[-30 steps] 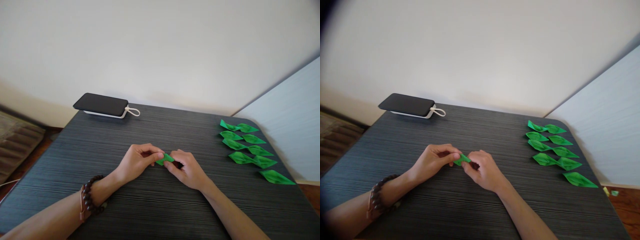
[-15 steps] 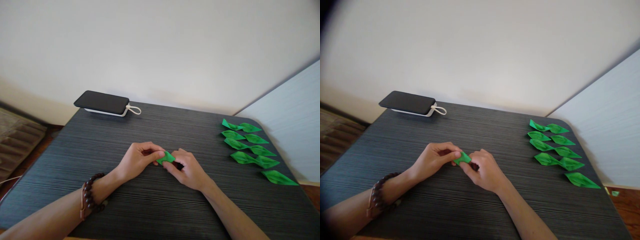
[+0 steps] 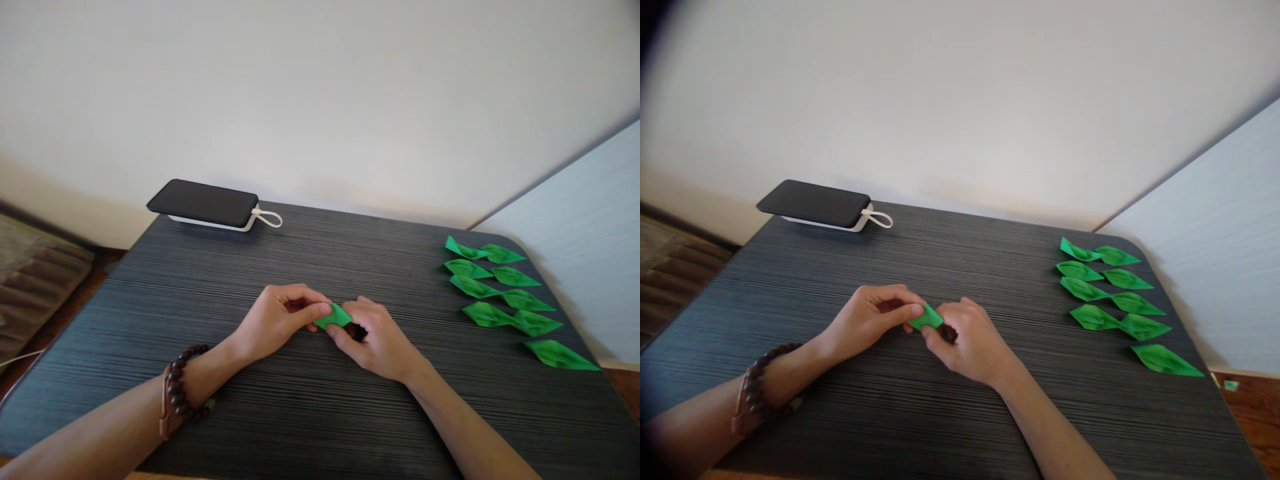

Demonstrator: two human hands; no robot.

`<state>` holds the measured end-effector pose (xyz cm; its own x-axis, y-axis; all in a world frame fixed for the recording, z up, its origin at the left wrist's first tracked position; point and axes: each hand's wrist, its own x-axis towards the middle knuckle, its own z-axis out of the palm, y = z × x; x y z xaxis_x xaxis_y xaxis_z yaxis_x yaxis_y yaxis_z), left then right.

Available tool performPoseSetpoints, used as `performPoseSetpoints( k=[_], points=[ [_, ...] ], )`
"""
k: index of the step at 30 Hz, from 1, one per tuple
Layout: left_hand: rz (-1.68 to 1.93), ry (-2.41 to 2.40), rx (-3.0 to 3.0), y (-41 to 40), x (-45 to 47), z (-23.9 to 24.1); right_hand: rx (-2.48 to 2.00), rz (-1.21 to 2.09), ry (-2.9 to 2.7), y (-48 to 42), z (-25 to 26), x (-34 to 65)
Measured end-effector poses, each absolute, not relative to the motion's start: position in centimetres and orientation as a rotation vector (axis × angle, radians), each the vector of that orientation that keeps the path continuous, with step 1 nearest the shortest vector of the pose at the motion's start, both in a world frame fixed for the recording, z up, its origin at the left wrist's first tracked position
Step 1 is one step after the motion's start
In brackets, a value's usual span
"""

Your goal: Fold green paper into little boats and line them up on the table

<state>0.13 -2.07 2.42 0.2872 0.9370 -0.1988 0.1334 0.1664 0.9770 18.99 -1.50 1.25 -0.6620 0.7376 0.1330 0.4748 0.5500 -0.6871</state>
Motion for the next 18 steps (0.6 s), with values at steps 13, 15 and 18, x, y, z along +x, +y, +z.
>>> performPoseSetpoints(
  k=[13,15,18],
  points=[
    [0.795,1.16,1.412,-2.23,0.1,2.26,-0.996,0.85,-2.343,-1.56,1.29,18.87],
    [0.787,1.159,1.463,-2.29,0.08,2.13,-0.998,0.872,-2.296,-1.55,1.28,18.92],
    [0.78,1.139,1.421,-2.39,0.11,2.01,-1.038,0.898,-2.197,-1.48,1.14,18.98]
  ],
)
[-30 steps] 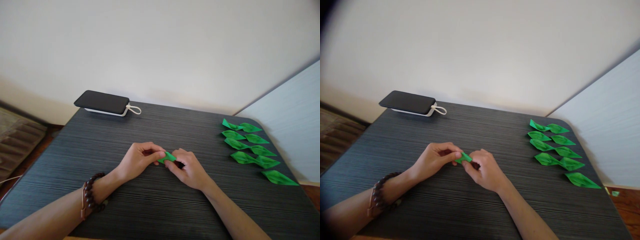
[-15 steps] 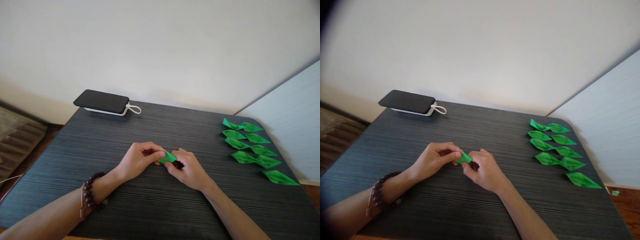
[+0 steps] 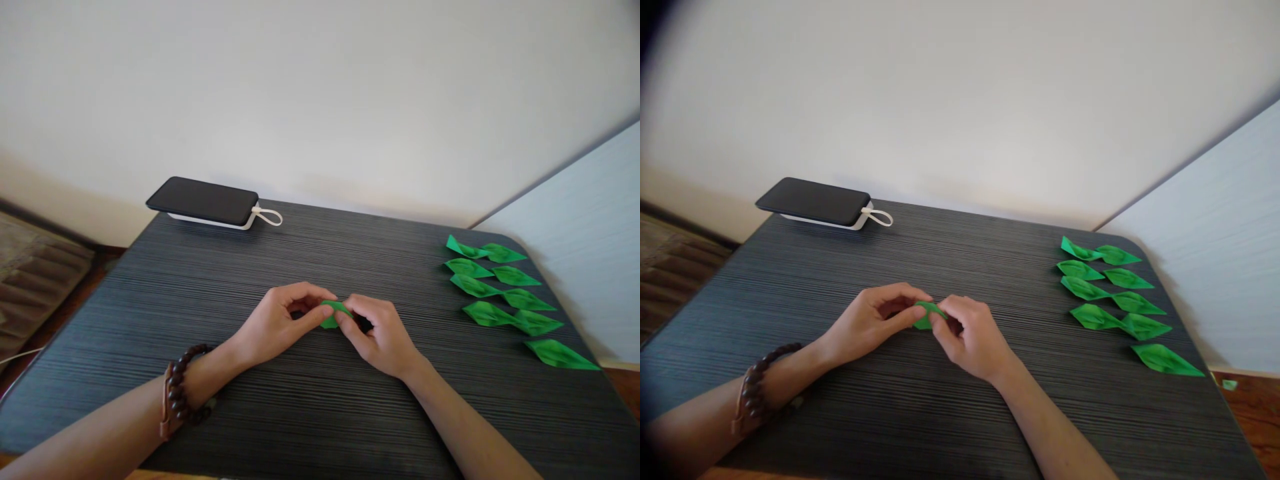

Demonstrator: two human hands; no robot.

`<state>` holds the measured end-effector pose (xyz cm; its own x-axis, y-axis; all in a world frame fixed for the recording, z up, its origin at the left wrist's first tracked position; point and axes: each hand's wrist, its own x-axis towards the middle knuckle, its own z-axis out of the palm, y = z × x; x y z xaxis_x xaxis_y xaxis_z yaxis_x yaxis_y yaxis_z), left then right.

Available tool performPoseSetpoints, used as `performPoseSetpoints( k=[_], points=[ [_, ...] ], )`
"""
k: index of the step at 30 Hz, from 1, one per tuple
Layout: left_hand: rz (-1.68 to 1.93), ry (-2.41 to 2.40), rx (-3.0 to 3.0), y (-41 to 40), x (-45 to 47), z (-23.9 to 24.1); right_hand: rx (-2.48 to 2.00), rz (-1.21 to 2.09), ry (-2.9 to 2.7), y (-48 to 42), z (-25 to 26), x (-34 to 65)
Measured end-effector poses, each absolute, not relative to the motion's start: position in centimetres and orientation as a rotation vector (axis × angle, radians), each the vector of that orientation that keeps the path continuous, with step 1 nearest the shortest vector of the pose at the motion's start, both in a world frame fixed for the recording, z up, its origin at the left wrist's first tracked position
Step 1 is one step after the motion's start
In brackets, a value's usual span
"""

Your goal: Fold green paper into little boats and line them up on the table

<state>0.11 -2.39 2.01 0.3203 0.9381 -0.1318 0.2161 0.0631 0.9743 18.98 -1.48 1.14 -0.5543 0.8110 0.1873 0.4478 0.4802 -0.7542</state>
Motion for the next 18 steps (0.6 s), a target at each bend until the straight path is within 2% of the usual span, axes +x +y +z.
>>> performPoseSetpoints(
  k=[7,18],
  points=[
    [0.615,1.175,1.407,-2.53,0.04,2.14,-1.061,0.881,-2.08,-1.53,1.07,18.88],
    [0.632,1.147,1.452,-2.76,0.11,2.27,-0.992,0.876,-2.107,-1.67,0.99,18.94]
  ],
)
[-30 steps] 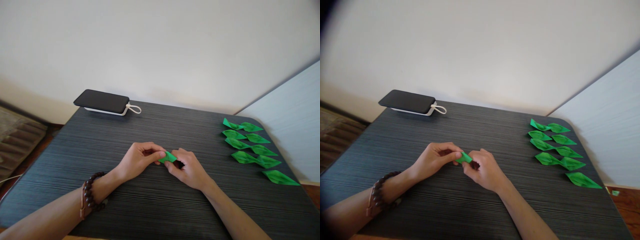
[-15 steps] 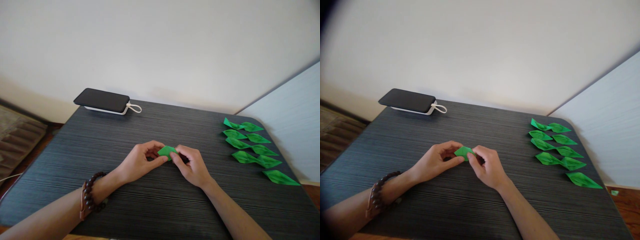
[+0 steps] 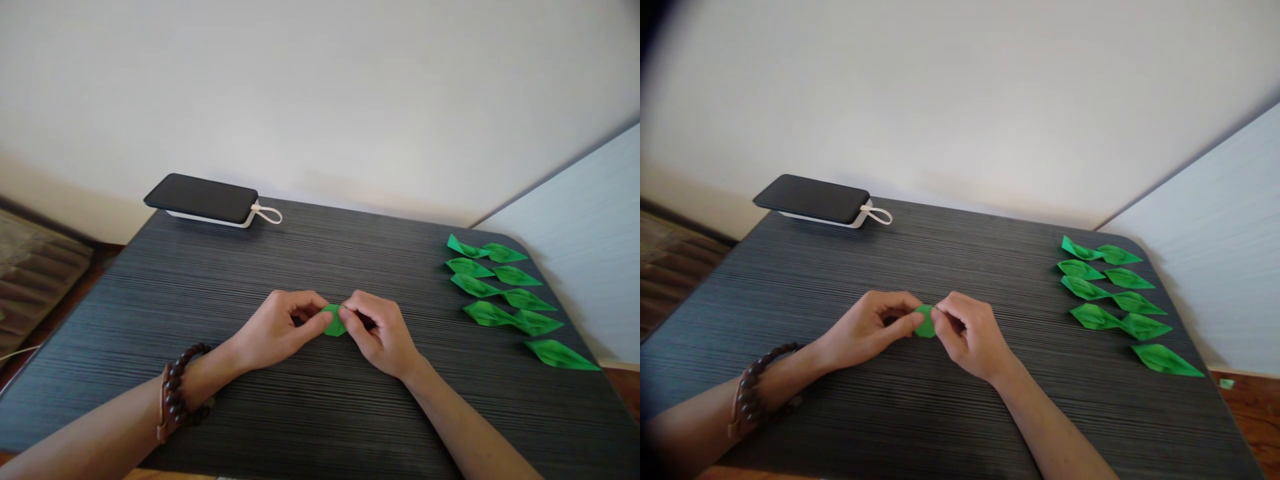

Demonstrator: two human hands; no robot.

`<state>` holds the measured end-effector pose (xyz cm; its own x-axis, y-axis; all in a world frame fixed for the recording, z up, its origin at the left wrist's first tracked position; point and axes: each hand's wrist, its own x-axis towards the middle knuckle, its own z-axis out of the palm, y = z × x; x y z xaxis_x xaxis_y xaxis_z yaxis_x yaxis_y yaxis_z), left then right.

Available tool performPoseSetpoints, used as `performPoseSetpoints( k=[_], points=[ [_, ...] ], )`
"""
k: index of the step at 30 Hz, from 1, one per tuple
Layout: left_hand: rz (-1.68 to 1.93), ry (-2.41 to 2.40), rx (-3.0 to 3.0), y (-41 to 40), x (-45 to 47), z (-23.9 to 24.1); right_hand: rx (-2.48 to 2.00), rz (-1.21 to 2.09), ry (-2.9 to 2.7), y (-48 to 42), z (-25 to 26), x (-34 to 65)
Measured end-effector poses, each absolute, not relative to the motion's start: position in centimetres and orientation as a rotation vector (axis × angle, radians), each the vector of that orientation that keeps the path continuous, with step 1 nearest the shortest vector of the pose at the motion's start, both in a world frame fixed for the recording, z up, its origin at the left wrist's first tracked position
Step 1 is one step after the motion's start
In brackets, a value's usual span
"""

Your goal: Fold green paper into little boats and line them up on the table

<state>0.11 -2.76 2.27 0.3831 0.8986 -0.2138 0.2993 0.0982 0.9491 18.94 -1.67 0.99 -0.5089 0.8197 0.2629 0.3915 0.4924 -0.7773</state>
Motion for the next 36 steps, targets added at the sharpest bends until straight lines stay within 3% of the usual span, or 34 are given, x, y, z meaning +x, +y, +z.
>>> performPoseSetpoints(
  k=[20,36],
  points=[
    [0.523,1.202,1.514,-2.73,-0.05,2.18,-1.044,0.833,-2.029,-1.86,0.84,18.67],
    [0.718,1.128,1.362,-2.79,0.29,2.27,-0.974,0.839,-2.148,-1.42,0.88,19.15]
  ],
)
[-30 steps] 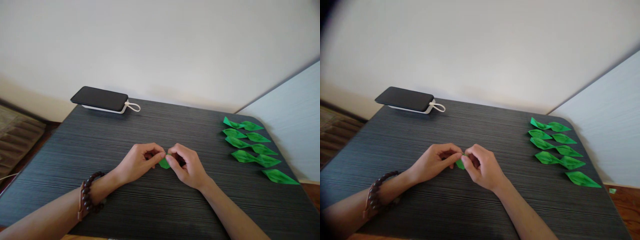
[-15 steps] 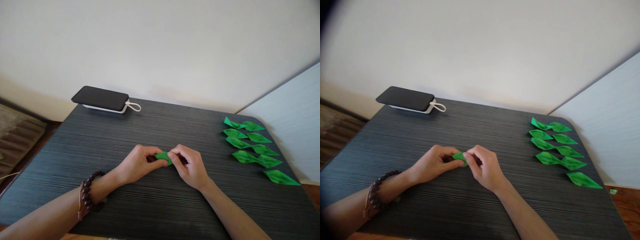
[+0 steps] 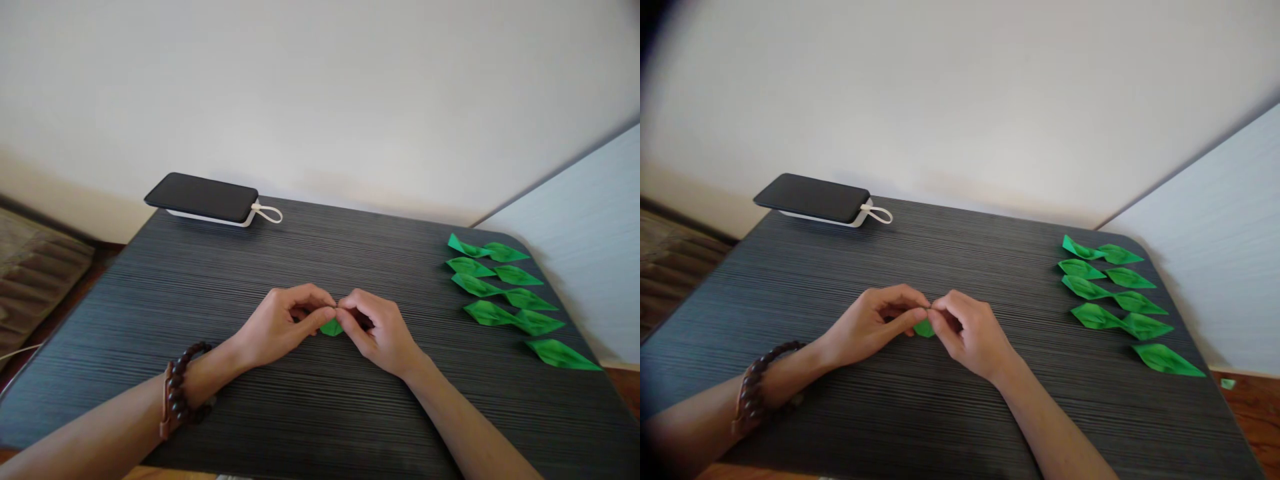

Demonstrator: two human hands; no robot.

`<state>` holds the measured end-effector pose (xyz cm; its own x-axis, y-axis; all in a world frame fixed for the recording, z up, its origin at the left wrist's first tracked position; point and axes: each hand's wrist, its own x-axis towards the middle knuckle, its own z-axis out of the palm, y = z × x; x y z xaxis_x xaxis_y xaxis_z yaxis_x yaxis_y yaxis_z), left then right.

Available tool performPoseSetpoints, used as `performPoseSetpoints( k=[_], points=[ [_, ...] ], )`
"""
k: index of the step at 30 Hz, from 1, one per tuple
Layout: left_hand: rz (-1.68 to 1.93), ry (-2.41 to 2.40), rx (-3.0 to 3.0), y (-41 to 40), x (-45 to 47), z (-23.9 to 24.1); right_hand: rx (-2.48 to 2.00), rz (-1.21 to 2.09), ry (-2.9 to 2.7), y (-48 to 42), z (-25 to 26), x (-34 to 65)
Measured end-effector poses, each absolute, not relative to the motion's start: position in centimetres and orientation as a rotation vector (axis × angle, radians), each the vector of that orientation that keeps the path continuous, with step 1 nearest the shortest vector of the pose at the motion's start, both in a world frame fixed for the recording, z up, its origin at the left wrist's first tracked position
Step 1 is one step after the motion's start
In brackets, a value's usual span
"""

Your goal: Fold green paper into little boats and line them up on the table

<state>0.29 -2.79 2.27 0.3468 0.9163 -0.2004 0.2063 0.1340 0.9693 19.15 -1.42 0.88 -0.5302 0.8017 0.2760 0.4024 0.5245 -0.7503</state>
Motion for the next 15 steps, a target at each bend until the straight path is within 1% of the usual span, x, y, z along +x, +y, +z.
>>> performPoseSetpoints(
  k=[15],
  points=[
    [0.886,1.204,1.127,-2.54,0.34,2.15,-1.12,0.649,-2.008,-1.98,0.77,18.69]
  ],
)
